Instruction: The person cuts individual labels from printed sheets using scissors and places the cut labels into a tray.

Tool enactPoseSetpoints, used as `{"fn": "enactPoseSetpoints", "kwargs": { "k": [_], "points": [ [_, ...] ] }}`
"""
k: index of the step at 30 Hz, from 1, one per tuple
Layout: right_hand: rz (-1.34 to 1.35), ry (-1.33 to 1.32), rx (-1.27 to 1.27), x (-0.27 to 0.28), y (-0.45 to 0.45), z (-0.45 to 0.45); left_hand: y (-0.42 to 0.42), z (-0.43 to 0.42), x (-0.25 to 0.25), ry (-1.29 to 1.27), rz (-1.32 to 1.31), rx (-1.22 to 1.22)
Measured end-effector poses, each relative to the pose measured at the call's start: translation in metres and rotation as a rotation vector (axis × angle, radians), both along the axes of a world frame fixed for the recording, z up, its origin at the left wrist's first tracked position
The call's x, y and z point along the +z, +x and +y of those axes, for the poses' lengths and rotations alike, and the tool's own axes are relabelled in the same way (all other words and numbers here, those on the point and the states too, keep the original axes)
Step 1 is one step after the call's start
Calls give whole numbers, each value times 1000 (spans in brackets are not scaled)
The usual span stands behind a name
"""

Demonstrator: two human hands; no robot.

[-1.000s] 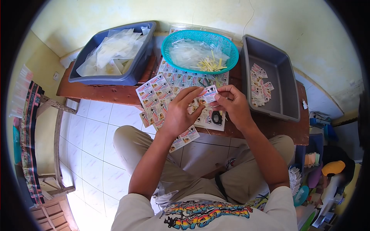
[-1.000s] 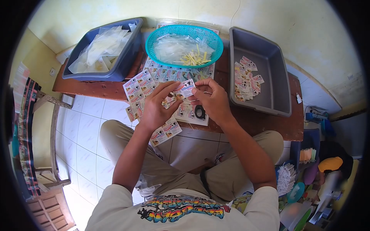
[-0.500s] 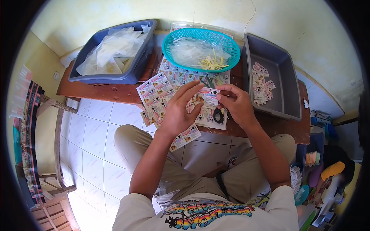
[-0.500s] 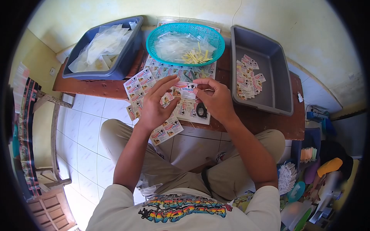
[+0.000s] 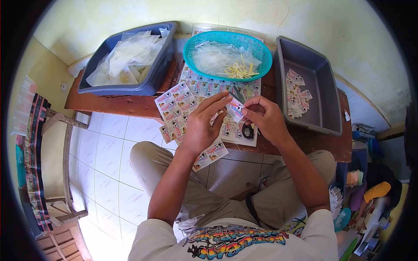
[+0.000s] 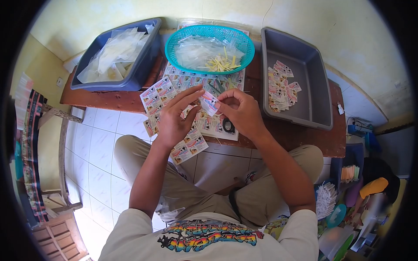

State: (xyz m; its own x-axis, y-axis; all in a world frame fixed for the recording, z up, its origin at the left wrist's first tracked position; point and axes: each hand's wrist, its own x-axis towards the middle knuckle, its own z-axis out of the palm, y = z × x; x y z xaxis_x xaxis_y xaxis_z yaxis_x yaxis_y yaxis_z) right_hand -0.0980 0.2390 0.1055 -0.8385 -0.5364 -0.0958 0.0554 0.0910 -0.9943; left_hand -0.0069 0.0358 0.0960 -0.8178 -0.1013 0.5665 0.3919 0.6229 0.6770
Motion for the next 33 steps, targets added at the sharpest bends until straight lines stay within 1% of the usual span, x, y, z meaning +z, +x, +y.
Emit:
{"fn": "enactPoseSetpoints", "kwargs": {
  "k": [3, 5, 6, 8, 9, 11, 14, 18, 21, 24, 26, 33],
  "points": [
    [1, -12, 27, -2, 0, -1, -1, -1, 0, -9, -10, -9],
    [-37, -20, 12, -2, 1, -2, 0, 2, 1, 31, 0, 65],
    [-39, -27, 10, -2, 2, -4, 0, 1, 1, 24, -2, 64],
    [-61, -53, -8, 0, 3, -5, 0, 3, -2, 204, -86, 24],
    [-61, -53, -14, 0, 3, -5, -1, 3, -5, 203, -87, 18],
    [-89, -78, -11, 1, 5, -6, -2, 3, -11, 350, -102, -22],
    [-65, -58, 2, 1, 5, -7, -2, 5, -11, 411, -123, -48],
    [-60, -50, 8, 0, 7, -9, -2, 6, -11, 389, -154, -26],
    [4, -16, -10, -5, 4, -10, -3, 4, -10, 382, -159, -12],
    [38, -37, -4, -10, 2, -10, -4, 3, -8, 343, -167, -28],
    [60, -32, -7, -11, 3, -10, -3, 5, -6, 258, -143, -3],
    [70, -45, -85, -10, 6, -11, -3, 17, -16, 390, -140, 27]
  ]
}}
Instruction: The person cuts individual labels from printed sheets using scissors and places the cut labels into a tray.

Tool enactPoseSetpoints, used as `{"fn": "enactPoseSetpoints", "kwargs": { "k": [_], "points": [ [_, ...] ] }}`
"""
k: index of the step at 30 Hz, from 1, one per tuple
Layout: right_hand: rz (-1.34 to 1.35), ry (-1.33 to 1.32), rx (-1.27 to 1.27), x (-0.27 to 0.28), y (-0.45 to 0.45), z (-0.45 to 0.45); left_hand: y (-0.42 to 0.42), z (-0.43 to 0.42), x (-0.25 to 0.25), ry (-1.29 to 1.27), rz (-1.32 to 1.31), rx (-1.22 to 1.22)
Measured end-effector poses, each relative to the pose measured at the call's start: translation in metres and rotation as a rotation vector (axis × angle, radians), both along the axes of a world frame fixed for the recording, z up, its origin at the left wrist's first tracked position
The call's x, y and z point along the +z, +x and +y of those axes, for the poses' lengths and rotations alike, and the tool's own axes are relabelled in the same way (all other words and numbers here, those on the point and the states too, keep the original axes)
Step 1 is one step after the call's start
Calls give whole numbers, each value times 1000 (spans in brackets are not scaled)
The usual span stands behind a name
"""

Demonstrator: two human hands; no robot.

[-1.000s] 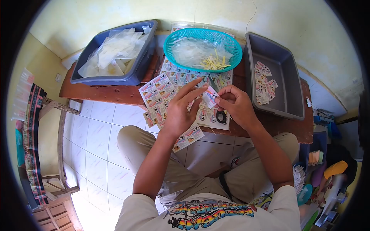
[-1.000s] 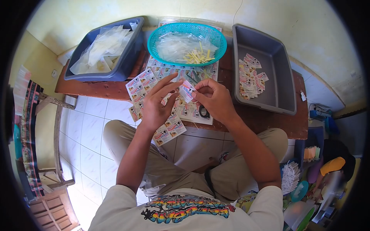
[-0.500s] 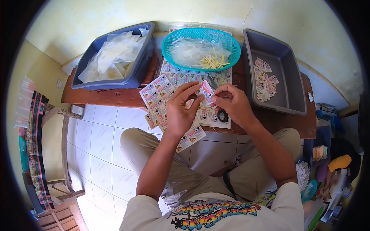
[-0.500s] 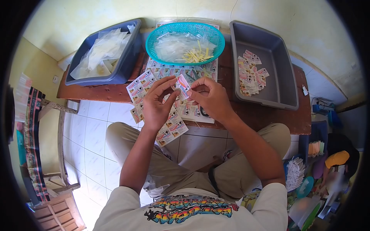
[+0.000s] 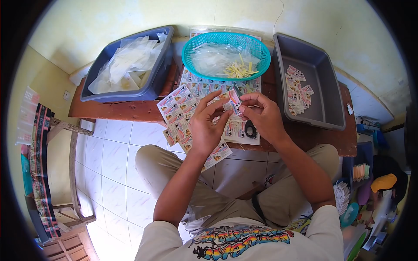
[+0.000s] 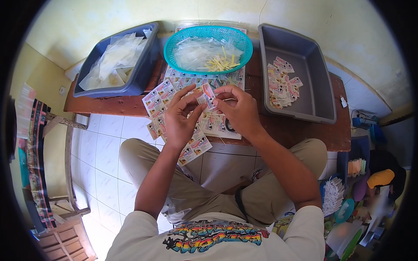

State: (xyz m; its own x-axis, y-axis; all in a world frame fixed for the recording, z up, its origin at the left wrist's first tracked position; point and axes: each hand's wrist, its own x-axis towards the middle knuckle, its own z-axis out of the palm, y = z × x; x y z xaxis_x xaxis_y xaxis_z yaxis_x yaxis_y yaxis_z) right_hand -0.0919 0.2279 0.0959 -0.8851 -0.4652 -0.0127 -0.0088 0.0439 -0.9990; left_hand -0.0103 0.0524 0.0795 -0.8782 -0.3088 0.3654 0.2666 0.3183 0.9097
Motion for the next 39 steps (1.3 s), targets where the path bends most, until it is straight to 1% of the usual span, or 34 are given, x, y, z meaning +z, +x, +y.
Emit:
{"fn": "enactPoseSetpoints", "kwargs": {
  "k": [2, 6, 8, 11, 18, 20, 21, 23, 26, 33, 39],
  "points": [
    [44, 9, -25, -1, 1, 0, 1, 2, 1, 7, 4, 49],
    [39, 17, -41, -2, 5, 0, 2, 3, -1, -43, -23, 57],
    [45, 30, -55, -3, 6, 1, 1, 4, -5, 15, -36, 24],
    [71, 60, -56, -1, 6, 2, -2, 5, -12, 34, -30, 12],
    [48, 40, -55, -4, 7, 5, 0, 5, -10, 23, -31, -12],
    [76, 64, -59, -4, 6, 6, 1, 5, -7, 27, -102, -53],
    [77, 63, -60, -3, 6, 6, 0, 5, -8, 25, -101, -54],
    [79, 77, -52, -1, 6, 7, -1, 5, -11, 19, -16, -30],
    [104, 85, -45, -2, 5, 8, 1, 1, -7, 13, -61, -71],
    [89, 77, -33, 0, 6, 7, 2, -2, -5, 0, -58, -54],
    [100, 73, -39, 1, 8, 6, 3, 0, -4, 75, -69, -61]
  ]
}}
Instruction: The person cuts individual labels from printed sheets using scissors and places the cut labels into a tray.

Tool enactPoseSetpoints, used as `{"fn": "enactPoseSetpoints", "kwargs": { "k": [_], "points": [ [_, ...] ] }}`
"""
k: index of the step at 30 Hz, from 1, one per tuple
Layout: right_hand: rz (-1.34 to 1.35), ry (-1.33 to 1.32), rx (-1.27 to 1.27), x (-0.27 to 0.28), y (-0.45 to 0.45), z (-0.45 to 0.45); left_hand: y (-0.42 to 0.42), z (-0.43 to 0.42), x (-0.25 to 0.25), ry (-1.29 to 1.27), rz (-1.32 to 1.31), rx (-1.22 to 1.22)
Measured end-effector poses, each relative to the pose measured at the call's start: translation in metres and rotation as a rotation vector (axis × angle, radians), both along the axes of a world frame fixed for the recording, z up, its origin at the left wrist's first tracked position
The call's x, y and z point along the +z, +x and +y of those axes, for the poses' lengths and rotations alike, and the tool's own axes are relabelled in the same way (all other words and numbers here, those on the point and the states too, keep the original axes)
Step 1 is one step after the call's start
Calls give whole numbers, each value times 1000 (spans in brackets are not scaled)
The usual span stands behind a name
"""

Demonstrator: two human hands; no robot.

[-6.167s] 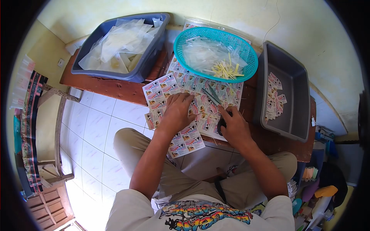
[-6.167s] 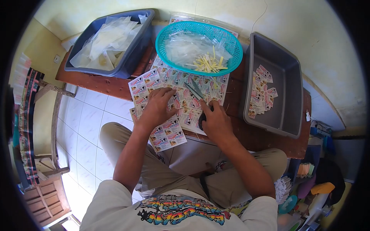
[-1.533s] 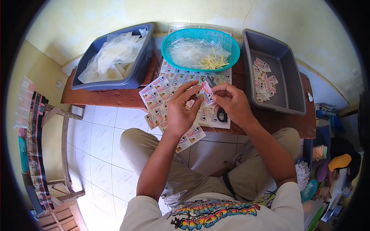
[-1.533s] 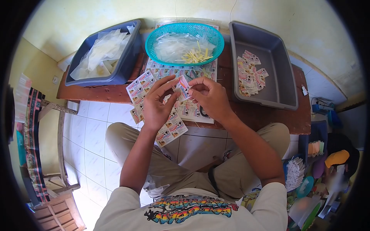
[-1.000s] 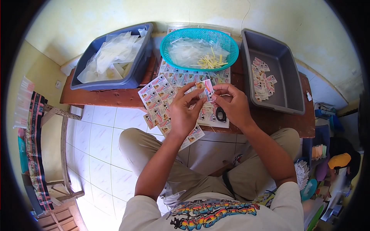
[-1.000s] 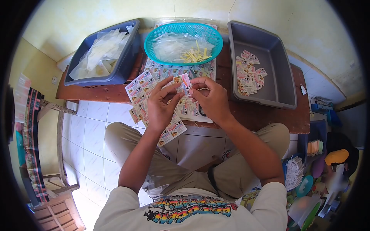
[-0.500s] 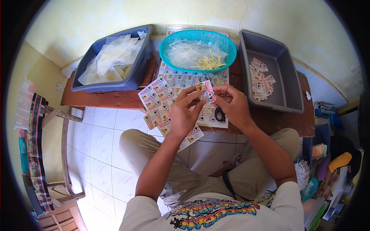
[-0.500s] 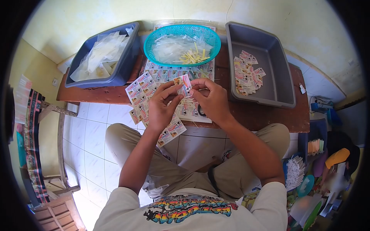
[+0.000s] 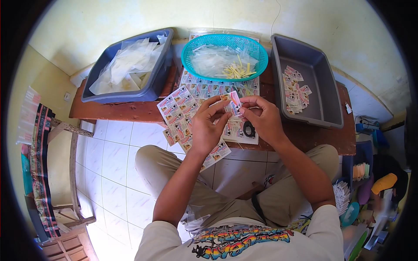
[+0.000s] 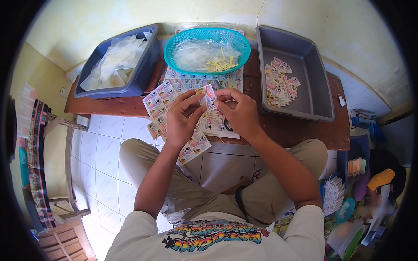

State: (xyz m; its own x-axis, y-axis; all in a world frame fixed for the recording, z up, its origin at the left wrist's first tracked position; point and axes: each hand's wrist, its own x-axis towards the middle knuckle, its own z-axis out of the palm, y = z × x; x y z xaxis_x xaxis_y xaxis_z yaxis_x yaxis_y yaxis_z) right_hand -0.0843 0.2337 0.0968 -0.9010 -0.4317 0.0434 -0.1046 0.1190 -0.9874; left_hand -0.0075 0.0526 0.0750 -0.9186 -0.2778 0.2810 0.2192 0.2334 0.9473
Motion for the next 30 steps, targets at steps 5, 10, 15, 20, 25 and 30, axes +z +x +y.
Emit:
{"fn": "enactPoseSetpoints", "kwargs": {
  "k": [5, 10, 15, 20, 25, 30],
  "points": [
    [-32, 5, 16, 1, 1, 1, 0, -1, 0, -5, 0, 15],
    [-36, 45, 29, -6, 0, 12, 0, -5, -5, -8, -9, 48],
    [195, 372, 55, -7, 6, 32, 1, -8, -10, 14, -2, 74],
    [373, 749, 116, -21, 19, 42, -3, -5, -10, 47, -14, 52],
    [474, 855, 117, -41, 17, 38, -11, 3, -10, 65, -16, 25],
    [426, 948, 118, -40, 15, 30, -16, 7, -13, 60, -13, 6]
  ]
}}
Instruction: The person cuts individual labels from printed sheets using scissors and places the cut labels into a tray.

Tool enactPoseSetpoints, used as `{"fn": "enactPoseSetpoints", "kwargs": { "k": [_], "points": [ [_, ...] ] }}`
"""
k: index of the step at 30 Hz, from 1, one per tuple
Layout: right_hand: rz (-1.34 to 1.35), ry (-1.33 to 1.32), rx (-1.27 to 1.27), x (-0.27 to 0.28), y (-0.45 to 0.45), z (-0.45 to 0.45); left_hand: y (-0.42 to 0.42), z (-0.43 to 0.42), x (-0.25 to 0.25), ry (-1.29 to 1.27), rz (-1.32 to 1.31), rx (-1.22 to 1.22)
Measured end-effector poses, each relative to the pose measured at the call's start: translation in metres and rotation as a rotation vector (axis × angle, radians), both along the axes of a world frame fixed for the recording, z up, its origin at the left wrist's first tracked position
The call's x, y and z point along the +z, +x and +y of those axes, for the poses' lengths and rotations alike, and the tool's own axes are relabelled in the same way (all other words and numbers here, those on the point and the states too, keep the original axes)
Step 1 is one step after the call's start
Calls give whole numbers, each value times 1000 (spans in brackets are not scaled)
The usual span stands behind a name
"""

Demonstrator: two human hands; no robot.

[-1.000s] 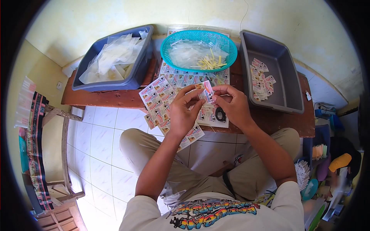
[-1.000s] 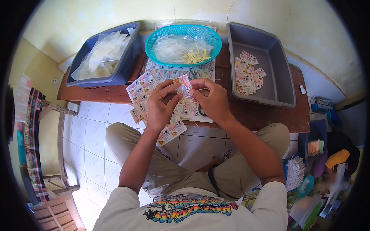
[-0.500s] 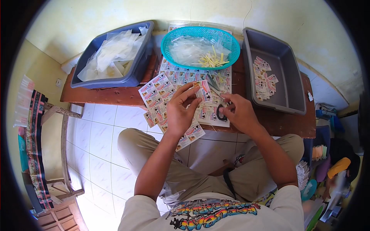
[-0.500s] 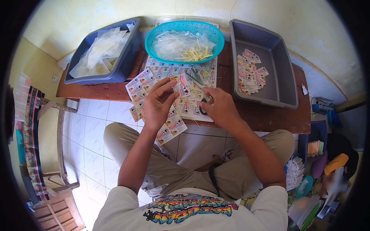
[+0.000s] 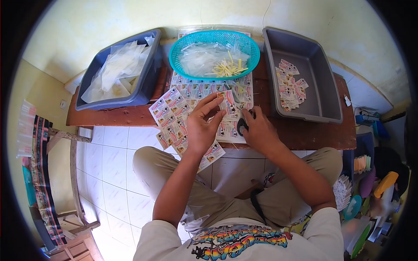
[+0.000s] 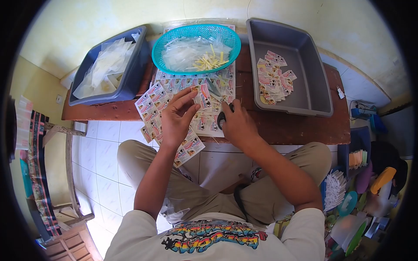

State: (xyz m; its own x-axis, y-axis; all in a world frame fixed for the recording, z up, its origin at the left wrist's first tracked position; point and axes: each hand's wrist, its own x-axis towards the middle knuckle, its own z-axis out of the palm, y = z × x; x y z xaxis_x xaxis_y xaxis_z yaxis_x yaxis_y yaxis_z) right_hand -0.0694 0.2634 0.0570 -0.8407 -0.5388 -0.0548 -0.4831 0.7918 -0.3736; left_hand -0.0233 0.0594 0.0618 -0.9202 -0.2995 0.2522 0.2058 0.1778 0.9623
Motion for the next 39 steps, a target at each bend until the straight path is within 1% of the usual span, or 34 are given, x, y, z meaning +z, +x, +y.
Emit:
{"fn": "enactPoseSetpoints", "kwargs": {
  "k": [2, 6, 8, 11, 12, 14, 15, 17, 18, 20, 21, 23, 24, 26, 27, 29, 33, 35, 39],
  "points": [
    [84, -84, -15, -3, 1, -3, -1, 0, -1, -27, -3, -4],
    [111, -16, 12, -17, -10, -6, 1, -1, 2, -18, -29, -6],
    [70, 67, 41, -17, -16, -7, 0, -3, -3, 7, 21, -18],
    [59, 31, 49, -20, -24, -4, 2, -5, -3, 47, 24, -1],
    [61, 30, 53, -13, -23, -4, 3, -6, -1, 46, 26, 4],
    [-26, 39, 1, 5, -19, -4, 5, -8, 3, 48, 3, 25],
    [-21, 40, 9, 5, -18, -2, 6, -9, 4, 49, 8, 33],
    [13, -141, 55, 3, -15, 8, 9, -12, 5, 33, 22, 72],
    [14, -138, 66, 7, -14, 12, 11, -13, 7, 36, 24, 83],
    [-19, -278, 120, 18, -11, 19, 15, -16, 11, 66, 24, 98],
    [-19, -273, 130, 32, -7, 18, 16, -17, 10, 70, 25, 108],
    [-336, -247, 6, 60, 2, 16, 16, -19, 8, 108, 54, 117],
    [-335, -244, 12, 57, 6, 17, 17, -19, 8, 110, 56, 124],
    [-415, -552, 0, 47, 15, 21, 17, -20, 10, 107, 45, 128],
    [-416, -552, 1, 44, 18, 22, 17, -20, 11, 107, 45, 129],
    [-561, -788, 40, 39, 22, 24, 17, -18, 11, 142, 32, 105],
    [-651, -865, 62, 50, 27, 24, 12, -13, 7, 217, 39, 78],
    [-767, -879, 72, 55, 29, 24, 9, -12, 7, 315, 47, 68],
    [-785, -854, 96, 53, 31, 25, 4, -10, 6, 315, 41, 69]
  ]
}}
